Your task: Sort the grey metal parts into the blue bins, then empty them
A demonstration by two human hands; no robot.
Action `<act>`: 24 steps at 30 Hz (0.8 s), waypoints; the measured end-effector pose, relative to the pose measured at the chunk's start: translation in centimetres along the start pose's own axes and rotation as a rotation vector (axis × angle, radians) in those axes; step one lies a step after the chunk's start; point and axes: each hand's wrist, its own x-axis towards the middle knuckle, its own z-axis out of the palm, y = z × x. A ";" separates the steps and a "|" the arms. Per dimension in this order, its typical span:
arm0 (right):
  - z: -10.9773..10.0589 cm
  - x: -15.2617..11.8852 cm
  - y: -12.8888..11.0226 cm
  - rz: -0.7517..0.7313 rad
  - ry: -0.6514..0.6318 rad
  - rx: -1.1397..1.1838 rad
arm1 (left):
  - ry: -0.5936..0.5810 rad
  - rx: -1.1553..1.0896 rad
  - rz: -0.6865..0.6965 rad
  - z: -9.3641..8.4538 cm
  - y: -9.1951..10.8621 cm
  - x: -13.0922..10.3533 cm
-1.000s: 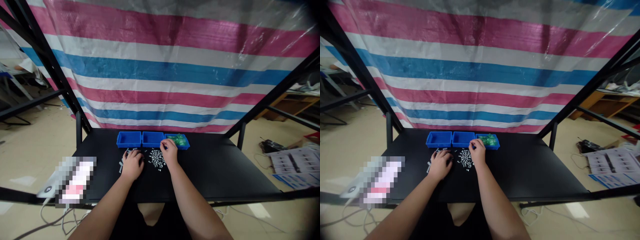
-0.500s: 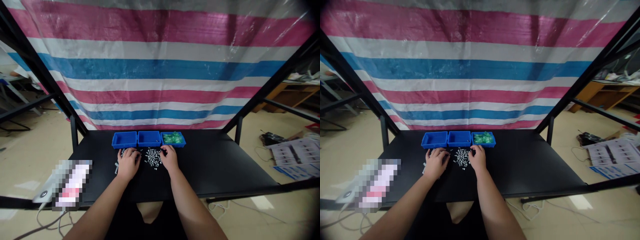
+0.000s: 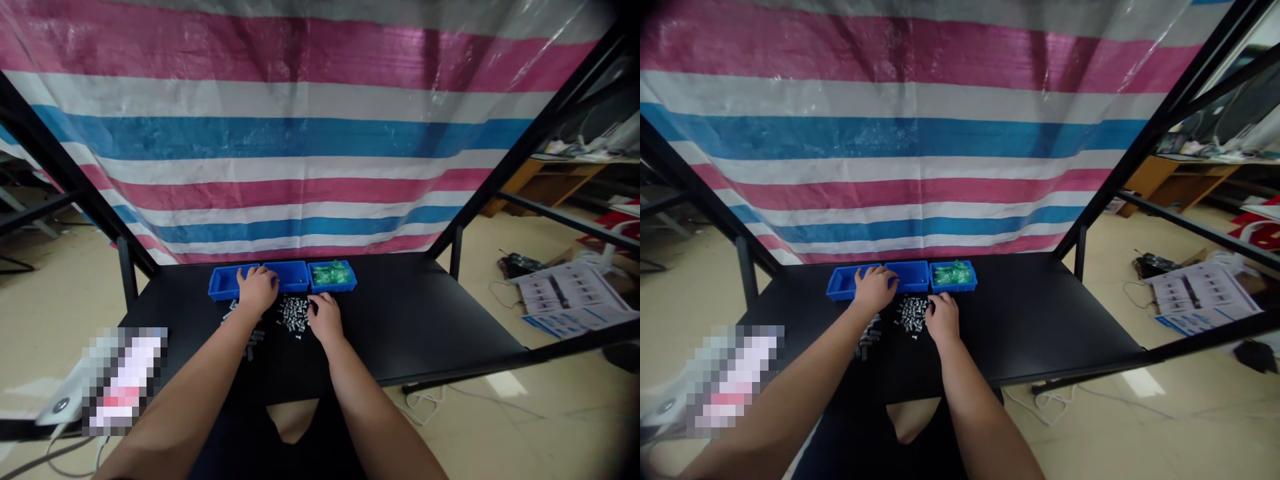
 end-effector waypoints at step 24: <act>0.7 5.0 -3.7 0.087 0.126 0.031 | -0.053 0.046 -0.002 1.8 -1.4 -6.8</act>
